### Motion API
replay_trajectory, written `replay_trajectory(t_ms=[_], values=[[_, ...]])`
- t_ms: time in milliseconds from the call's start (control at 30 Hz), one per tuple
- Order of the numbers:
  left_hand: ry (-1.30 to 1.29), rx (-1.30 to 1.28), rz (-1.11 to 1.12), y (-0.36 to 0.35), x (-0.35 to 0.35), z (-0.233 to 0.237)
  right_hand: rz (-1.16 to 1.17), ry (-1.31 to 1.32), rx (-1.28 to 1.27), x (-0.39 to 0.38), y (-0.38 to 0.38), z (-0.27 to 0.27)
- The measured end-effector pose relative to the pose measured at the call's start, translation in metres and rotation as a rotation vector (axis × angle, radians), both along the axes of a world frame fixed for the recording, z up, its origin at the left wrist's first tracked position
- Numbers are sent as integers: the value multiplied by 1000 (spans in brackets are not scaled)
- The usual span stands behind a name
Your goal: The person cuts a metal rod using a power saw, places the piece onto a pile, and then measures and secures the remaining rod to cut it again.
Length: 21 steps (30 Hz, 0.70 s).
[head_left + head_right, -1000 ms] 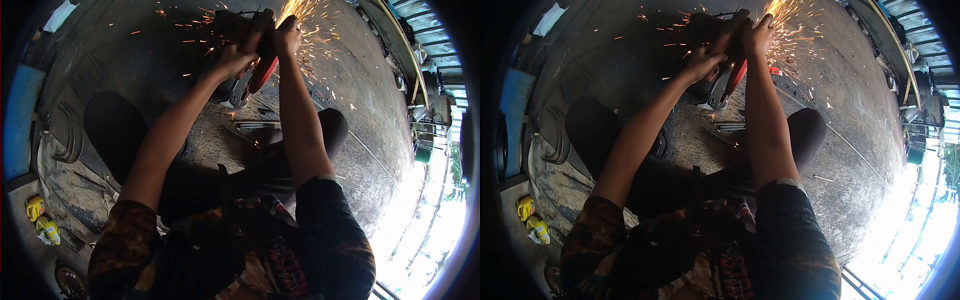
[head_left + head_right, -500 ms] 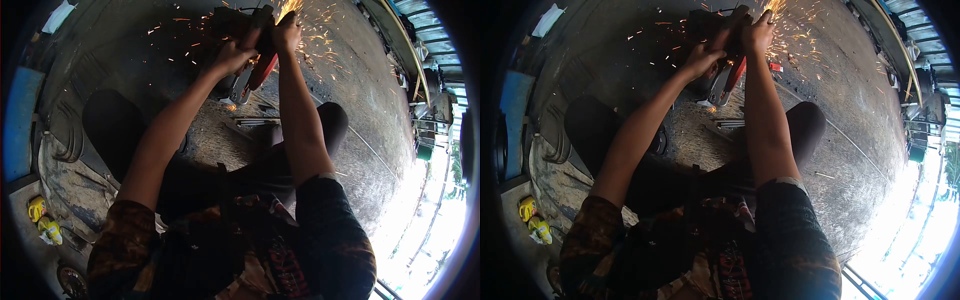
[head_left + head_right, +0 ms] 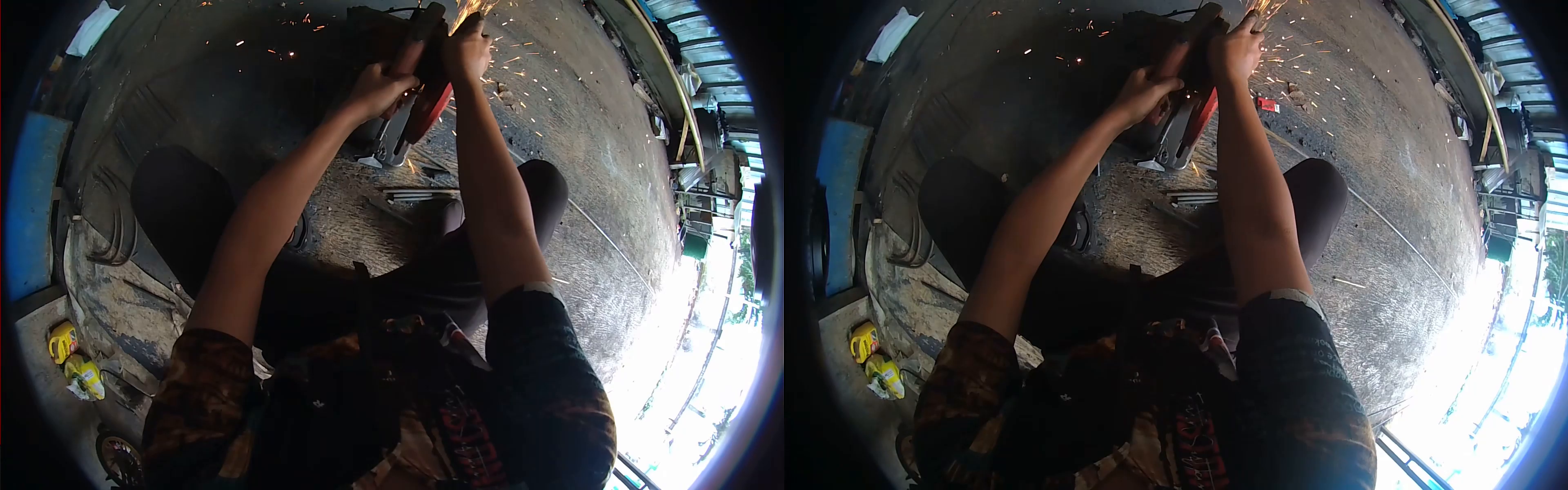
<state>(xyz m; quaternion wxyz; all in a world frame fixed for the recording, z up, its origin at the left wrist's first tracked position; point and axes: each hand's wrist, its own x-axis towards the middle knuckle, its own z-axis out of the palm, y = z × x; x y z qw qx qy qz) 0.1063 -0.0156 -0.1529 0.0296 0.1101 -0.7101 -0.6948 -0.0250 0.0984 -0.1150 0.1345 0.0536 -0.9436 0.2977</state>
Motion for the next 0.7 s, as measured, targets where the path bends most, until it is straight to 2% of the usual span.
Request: replay_trajectory(t_ms=[300, 367, 567, 700], values=[[-9, 12, 4, 3, -1, 9, -5, -92, 0, -5, 0, 8], [2, -2, 23, 2, -5, 12, 19, -11, 19, -25, 0, -2], [-65, -78, 14, -2, -24, 26, 60, -22, 60, -46, 1, 17], [-35, -48, 21, 2, -22, 28, 103, 39, 123, -60, 5, 2]])
